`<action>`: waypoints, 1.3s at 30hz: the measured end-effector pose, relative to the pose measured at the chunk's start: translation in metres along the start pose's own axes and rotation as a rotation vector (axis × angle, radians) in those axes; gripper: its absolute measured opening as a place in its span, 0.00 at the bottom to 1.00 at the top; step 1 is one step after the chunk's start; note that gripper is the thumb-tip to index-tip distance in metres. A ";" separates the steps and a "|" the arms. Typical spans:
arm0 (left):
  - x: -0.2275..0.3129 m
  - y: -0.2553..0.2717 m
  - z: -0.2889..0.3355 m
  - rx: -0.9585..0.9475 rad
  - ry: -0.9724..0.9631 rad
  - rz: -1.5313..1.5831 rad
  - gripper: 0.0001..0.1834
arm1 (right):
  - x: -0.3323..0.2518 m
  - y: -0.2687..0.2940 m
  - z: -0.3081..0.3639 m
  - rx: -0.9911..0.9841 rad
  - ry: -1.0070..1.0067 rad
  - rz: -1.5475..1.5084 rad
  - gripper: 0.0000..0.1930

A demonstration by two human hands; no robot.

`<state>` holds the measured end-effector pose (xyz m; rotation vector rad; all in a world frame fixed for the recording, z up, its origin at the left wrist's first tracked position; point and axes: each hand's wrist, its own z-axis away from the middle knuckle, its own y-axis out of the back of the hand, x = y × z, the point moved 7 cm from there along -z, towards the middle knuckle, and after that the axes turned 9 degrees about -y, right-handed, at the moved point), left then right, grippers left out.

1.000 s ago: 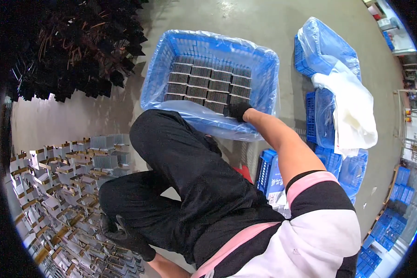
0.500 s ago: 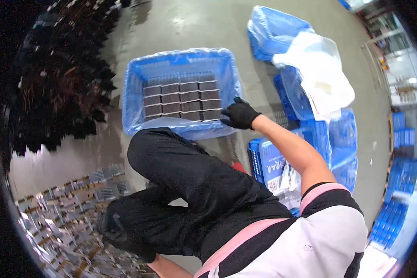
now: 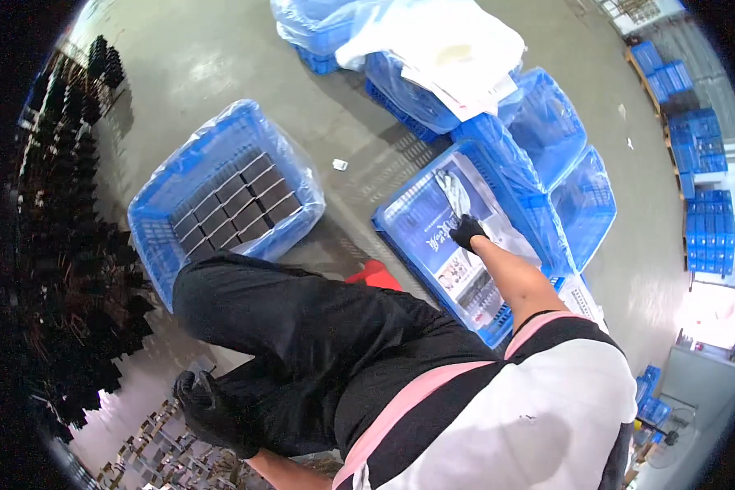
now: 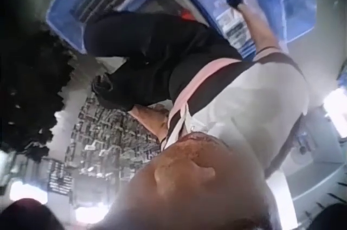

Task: Picking metal heat sink components from a storage rack and arranging them into a blue plastic crate before covering it with a sheet.

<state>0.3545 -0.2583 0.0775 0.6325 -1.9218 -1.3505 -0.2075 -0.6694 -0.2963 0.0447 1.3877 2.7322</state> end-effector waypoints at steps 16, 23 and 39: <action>0.025 -0.052 -0.018 -0.237 -0.130 0.179 0.19 | -0.072 -0.084 0.003 -0.100 -0.138 -0.080 0.42; 0.047 -0.043 -0.031 -0.350 -0.253 0.033 0.23 | -0.041 -0.090 -0.025 -0.090 0.024 -0.194 0.26; -0.035 -0.046 -0.073 -0.237 -0.225 0.113 0.20 | 0.018 0.047 0.032 0.111 0.301 -0.748 0.12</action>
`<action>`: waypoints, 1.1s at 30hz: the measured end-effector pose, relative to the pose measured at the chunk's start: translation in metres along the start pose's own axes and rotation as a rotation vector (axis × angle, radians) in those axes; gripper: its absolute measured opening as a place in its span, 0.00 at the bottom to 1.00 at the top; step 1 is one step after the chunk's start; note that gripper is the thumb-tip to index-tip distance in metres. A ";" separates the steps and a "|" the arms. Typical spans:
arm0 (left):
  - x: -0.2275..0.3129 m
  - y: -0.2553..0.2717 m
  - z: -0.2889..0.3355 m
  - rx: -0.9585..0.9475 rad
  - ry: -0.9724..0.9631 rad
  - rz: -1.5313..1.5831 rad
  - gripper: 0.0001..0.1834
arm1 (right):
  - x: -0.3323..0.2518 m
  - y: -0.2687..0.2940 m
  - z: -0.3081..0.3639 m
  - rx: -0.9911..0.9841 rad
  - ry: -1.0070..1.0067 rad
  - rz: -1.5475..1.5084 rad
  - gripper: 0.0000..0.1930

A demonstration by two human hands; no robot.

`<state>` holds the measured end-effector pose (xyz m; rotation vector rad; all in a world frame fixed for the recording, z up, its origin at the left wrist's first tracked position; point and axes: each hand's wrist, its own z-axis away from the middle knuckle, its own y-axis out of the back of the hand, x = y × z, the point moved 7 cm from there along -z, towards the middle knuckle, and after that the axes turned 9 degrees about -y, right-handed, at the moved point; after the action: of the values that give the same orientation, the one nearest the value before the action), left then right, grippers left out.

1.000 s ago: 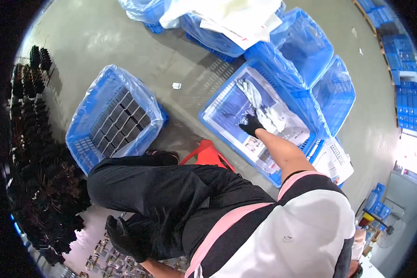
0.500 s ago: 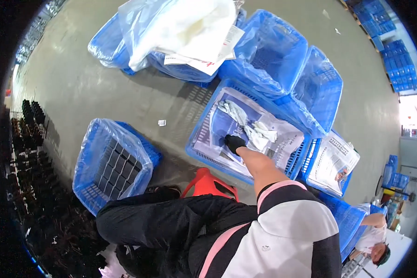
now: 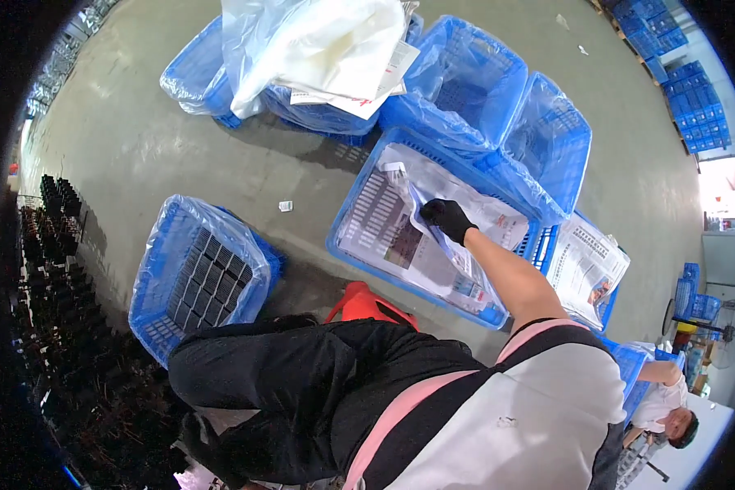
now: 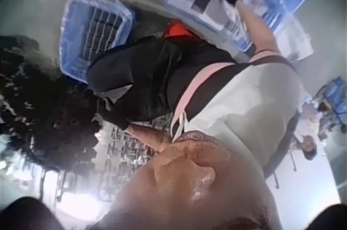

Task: Picking metal heat sink components from a storage rack and arranging them into a blue plastic crate before covering it with a sheet.

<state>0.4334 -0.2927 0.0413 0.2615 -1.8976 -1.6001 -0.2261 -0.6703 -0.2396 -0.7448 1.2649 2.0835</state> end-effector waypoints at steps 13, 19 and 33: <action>0.140 0.064 -0.031 0.290 -0.235 0.244 0.20 | -0.125 0.112 -0.005 0.397 0.091 0.369 0.14; 0.202 0.058 -0.023 0.240 -0.486 0.000 0.24 | -0.258 0.100 0.008 0.415 0.306 0.149 0.13; 0.322 0.039 -0.062 0.237 -1.175 -0.640 0.28 | -0.509 -0.107 0.128 -0.542 0.968 -0.184 0.16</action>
<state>0.2278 -0.5045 0.1902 -0.0197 -3.1301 -2.2015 0.1738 -0.6113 0.1125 -2.2001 0.9597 1.9456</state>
